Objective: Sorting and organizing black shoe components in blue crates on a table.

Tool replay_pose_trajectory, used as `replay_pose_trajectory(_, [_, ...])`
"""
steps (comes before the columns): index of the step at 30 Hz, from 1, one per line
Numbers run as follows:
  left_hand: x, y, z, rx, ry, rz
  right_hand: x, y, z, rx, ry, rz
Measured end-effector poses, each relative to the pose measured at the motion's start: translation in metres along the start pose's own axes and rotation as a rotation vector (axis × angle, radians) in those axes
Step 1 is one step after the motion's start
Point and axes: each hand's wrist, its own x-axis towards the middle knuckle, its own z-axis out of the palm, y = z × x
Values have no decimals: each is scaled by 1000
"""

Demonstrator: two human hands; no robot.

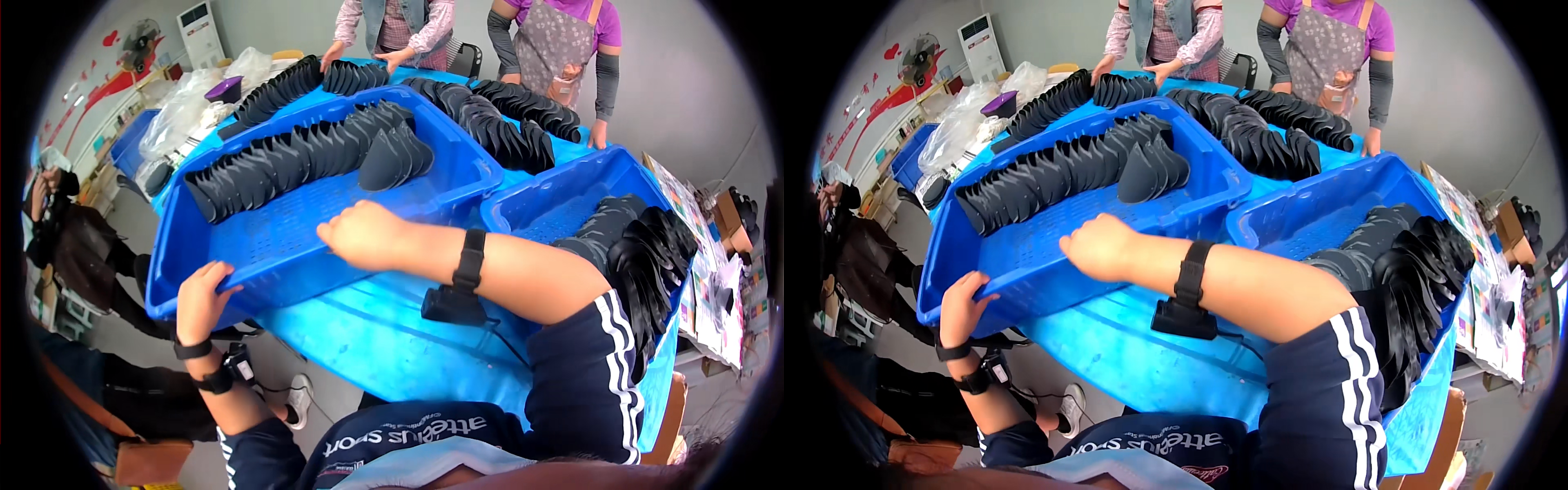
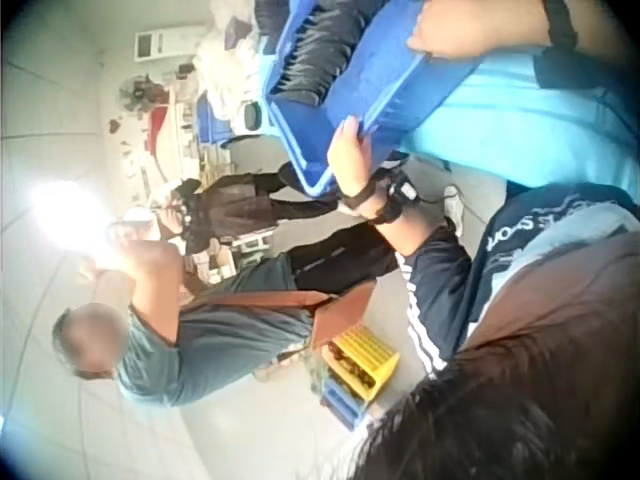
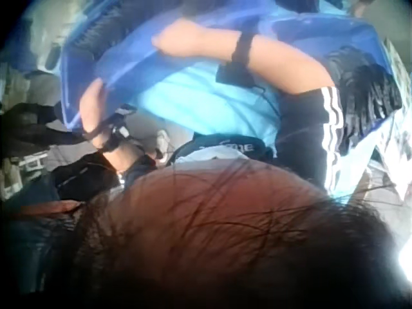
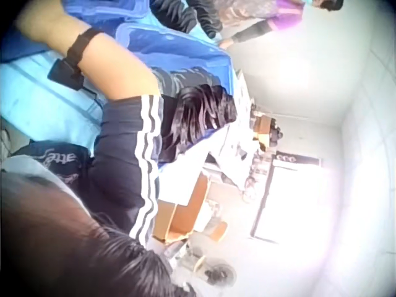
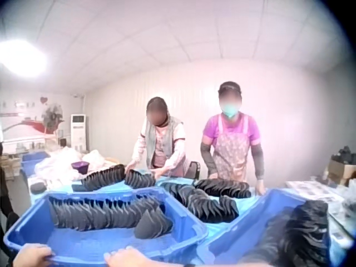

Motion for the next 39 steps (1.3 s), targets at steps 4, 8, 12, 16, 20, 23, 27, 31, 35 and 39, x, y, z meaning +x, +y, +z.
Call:
replay_pose_trajectory(4, [-16, -4, -5, -30, -48, -87, -17, -4, -17, 380, -135, -79])
replay_pose_trajectory(8, [-7, 0, -36, -12, -410, -52, -20, 66, -38, 320, -80, 122])
replay_pose_trajectory(12, [108, 42, -47, -125, -222, 402, -47, 157, -35, 71, 67, 362])
replay_pose_trajectory(16, [230, 74, 15, -349, -277, 381, -20, 175, -32, 199, 39, 515])
replay_pose_trajectory(20, [296, 73, 120, -113, -378, 447, 11, 177, 0, 197, -233, 602])
replay_pose_trajectory(23, [288, 74, 174, -190, -398, 500, 7, 177, 33, 108, -146, 646])
replay_pose_trajectory(27, [283, 53, 185, -393, -382, 492, 16, 197, 4, 117, -370, 559])
replay_pose_trajectory(31, [288, 32, 174, -499, -490, 413, 30, 206, 10, 43, -432, 605])
replay_pose_trajectory(35, [269, 22, 193, -402, -362, 483, 20, 195, 7, 156, -460, 612])
replay_pose_trajectory(39, [248, 31, 202, -408, -324, 243, 18, 176, 15, 349, -398, 713])
